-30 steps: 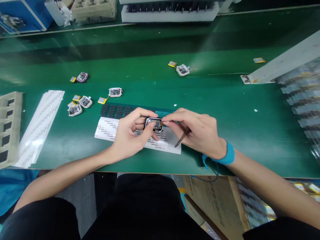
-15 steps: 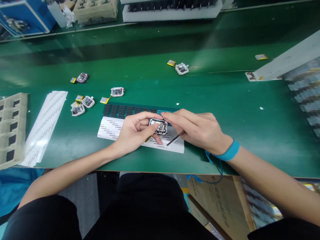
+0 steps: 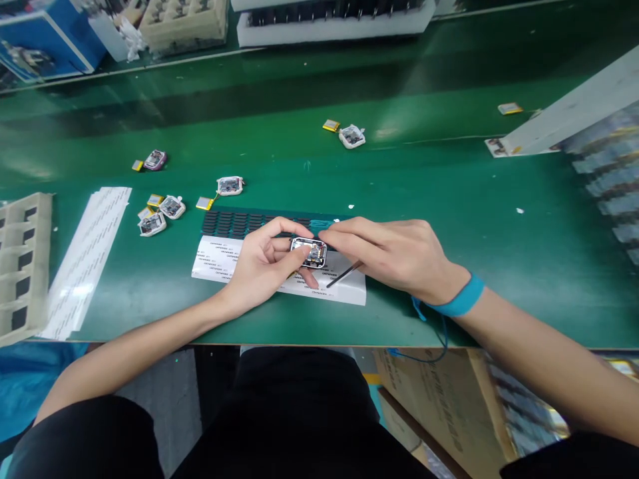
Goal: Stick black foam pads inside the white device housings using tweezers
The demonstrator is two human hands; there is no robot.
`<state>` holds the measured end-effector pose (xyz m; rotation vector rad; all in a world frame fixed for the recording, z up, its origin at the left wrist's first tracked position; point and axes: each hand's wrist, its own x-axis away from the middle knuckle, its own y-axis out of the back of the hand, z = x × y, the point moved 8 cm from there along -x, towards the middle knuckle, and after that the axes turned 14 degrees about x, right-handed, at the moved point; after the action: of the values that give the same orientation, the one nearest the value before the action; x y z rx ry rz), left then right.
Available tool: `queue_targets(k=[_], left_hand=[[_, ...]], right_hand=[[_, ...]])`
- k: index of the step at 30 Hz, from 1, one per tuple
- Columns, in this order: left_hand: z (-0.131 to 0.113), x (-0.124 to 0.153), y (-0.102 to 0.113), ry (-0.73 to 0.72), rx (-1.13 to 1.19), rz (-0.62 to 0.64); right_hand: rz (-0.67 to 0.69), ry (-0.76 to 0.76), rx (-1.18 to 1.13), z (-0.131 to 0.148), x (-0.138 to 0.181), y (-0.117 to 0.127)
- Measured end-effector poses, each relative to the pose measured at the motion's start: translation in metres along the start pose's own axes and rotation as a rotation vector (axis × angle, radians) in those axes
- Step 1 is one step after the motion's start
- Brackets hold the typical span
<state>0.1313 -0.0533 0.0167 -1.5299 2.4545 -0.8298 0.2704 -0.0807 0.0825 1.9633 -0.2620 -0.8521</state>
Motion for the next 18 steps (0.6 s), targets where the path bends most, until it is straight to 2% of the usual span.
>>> queue_targets(k=[4,9,18], left_hand=[[-0.004,0.000,0.001,-0.063,-0.035,-0.035],[-0.004,0.004,0.002,-0.121,-0.055,-0.083],[-0.003,0.012,-0.005,-0.160,-0.110,-0.100]], right_hand=[[-0.061,-0.054,-0.077,-0.004,0.005,0.004],[-0.052,-0.105,-0.202,0.002,0.010,0.003],[-0.097,-0.152,-0.162,0.018,0.006,0.007]])
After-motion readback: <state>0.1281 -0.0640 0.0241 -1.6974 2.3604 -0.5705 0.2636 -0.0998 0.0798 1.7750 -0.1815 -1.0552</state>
